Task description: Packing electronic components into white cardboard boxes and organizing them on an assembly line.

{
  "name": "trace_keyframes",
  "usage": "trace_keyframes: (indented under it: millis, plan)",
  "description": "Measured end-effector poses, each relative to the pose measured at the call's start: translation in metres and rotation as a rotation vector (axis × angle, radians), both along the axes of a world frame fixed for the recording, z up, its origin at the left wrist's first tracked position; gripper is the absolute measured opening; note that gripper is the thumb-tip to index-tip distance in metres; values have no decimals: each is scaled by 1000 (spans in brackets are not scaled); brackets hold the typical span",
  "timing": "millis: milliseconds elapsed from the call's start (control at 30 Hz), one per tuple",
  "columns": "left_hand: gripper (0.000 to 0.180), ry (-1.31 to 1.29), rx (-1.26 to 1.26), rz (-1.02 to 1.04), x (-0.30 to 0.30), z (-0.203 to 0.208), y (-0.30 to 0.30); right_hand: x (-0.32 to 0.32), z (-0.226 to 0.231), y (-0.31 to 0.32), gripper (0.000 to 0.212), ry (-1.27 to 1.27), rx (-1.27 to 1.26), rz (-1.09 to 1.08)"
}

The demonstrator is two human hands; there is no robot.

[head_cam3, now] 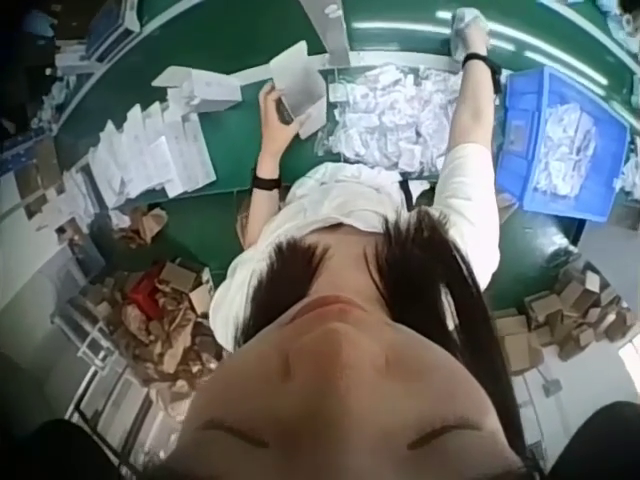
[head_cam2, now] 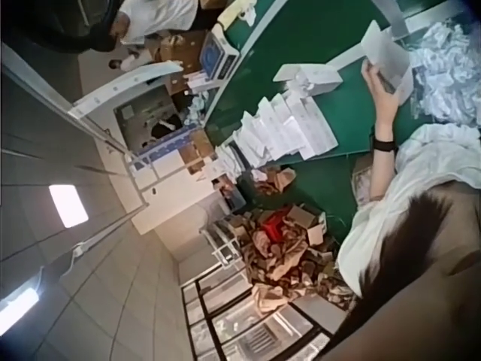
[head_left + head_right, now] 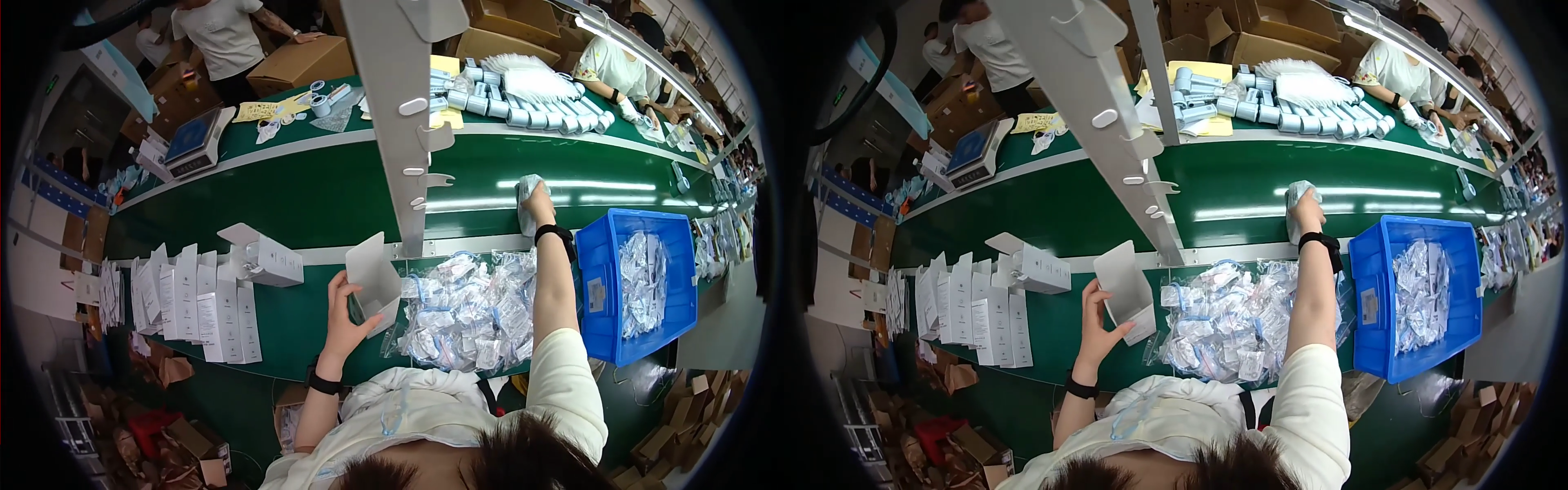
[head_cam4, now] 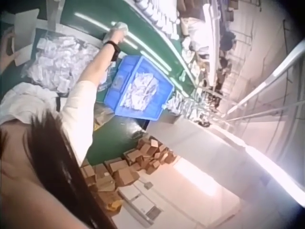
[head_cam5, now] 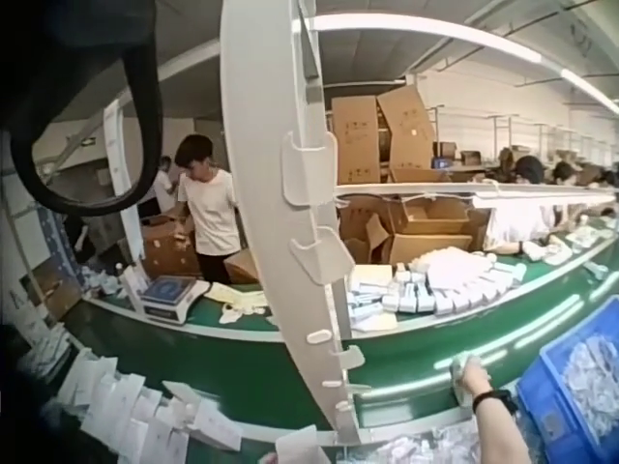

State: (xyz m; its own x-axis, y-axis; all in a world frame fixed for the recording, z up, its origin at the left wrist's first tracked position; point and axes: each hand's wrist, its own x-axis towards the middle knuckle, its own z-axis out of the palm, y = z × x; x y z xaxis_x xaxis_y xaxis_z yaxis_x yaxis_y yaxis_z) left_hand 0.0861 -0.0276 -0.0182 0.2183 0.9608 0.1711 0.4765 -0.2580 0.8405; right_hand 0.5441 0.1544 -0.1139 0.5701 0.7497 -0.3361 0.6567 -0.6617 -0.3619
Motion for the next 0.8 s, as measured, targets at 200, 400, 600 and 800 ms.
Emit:
trace_keyframes:
  millis: [200, 400, 600, 800]
  plan:
    - [66, -109, 55, 113, 4, -14, -4, -90, 81, -59, 80, 1077, 593, 90]
    - [70, -208, 177, 109, 9, -22, -11, -247, 161, -146, 73, 1575, 1085, -1]
    - [71, -136, 130, 292, 19, -29, -27, -330, 129, -176, 63, 646, 1163, 437]
    - [71, -282, 242, 309, -11, -35, -25, -303, 110, -185, 34, 217, 1104, 729]
